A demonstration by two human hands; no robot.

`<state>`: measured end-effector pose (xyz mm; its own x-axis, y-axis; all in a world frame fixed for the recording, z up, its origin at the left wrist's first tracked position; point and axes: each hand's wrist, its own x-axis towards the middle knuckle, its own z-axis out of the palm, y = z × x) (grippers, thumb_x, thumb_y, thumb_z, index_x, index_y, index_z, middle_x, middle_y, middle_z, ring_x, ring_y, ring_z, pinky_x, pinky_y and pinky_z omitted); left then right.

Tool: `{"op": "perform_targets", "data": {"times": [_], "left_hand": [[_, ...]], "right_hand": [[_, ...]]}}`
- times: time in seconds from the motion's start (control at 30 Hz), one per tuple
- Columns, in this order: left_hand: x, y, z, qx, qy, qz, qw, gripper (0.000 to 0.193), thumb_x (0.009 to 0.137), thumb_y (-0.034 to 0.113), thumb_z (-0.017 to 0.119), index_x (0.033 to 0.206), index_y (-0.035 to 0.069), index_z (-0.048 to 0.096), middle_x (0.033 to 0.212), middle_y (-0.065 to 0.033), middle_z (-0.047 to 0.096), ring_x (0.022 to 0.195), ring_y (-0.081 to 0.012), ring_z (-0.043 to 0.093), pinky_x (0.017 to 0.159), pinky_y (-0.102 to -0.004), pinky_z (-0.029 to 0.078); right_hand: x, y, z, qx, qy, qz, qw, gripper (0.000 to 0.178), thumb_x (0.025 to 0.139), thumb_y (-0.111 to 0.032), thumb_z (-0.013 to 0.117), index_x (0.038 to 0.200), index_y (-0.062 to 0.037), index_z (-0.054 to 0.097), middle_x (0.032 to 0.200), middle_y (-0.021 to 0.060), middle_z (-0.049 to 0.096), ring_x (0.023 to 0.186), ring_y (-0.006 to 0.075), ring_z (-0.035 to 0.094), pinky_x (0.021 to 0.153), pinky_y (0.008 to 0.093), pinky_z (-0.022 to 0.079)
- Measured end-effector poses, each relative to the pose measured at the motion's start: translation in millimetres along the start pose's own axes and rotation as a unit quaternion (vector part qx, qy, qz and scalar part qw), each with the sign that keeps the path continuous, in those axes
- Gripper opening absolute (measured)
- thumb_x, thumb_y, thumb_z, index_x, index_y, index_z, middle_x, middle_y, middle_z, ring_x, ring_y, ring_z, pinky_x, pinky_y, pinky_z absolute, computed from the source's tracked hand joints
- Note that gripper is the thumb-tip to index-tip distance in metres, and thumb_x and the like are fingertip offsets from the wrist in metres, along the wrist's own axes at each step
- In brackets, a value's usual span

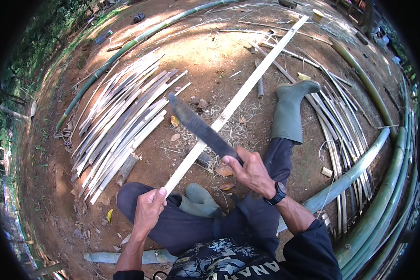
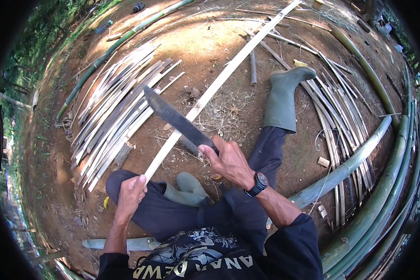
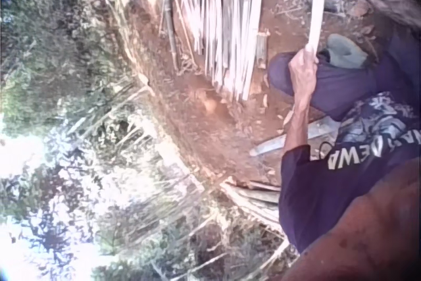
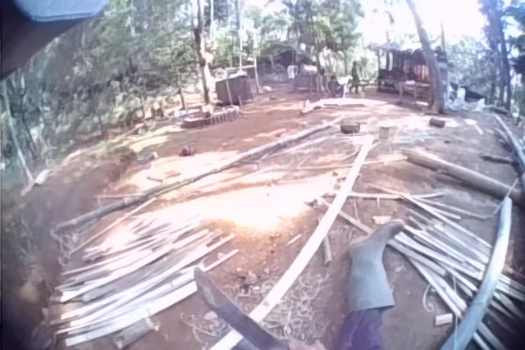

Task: The person sits on the ground and uses a large knife to shave and smooth thin strips of bamboo. They repeatedly scrape the surface of the strips to remove rough edges and thin the material, occasionally inspecting the strips before placing them on a pile.

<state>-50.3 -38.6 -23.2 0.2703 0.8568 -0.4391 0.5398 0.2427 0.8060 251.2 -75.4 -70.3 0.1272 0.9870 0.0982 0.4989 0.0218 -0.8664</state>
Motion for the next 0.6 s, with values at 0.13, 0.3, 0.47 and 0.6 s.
{"op": "perform_targets", "data": {"times": [0.13,0.3,0.47,0.6], "left_hand": [[-3,6,2,-0.034,-0.016,-0.011,0.999,0.054,0.098,0.047,0.050,0.067,0.002,0.053,0.052,0.0031,0.040,0.047,-0.0038,0.035,0.043,-0.0240,0.025],[2,7,6,-0.002,0.016,0.018,1.000,0.054,0.098,0.045,0.051,0.066,0.002,0.053,0.052,0.0025,0.042,0.047,-0.0049,0.037,0.043,-0.0251,0.027],[-3,5,2,0.091,0.082,0.083,0.989,0.053,0.099,0.042,0.049,0.068,0.000,0.056,0.049,-0.0022,0.045,0.046,-0.0113,0.044,0.045,-0.0299,0.034],[1,9,9,0.170,0.134,0.155,0.964,0.048,0.100,0.036,0.049,0.071,-0.001,0.058,0.052,-0.0121,0.052,0.048,-0.0263,0.055,0.049,-0.0370,0.040]], "right_hand": [[18,-3,-15,0.168,0.108,0.105,0.974,0.044,0.096,-0.037,0.057,0.082,0.0043,0.056,0.050,0.0148,0.050,0.044,0.0195,0.055,0.042,0.0388,0.040],[-20,-10,34,-0.017,-0.016,-0.076,0.997,0.039,0.093,-0.030,0.063,0.074,0.0022,0.051,0.050,0.0217,0.050,0.042,0.0356,0.051,0.043,0.0431,0.039],[13,-9,1,0.151,0.067,0.116,0.979,0.041,0.096,-0.036,0.058,0.079,0.0017,0.056,0.049,0.0068,0.050,0.043,0.0132,0.051,0.041,0.0335,0.039],[-2,-7,19,0.055,0.080,0.067,0.993,0.042,0.095,-0.035,0.060,0.074,0.0004,0.051,0.049,0.0077,0.049,0.045,0.0125,0.046,0.043,0.0344,0.037]]}}
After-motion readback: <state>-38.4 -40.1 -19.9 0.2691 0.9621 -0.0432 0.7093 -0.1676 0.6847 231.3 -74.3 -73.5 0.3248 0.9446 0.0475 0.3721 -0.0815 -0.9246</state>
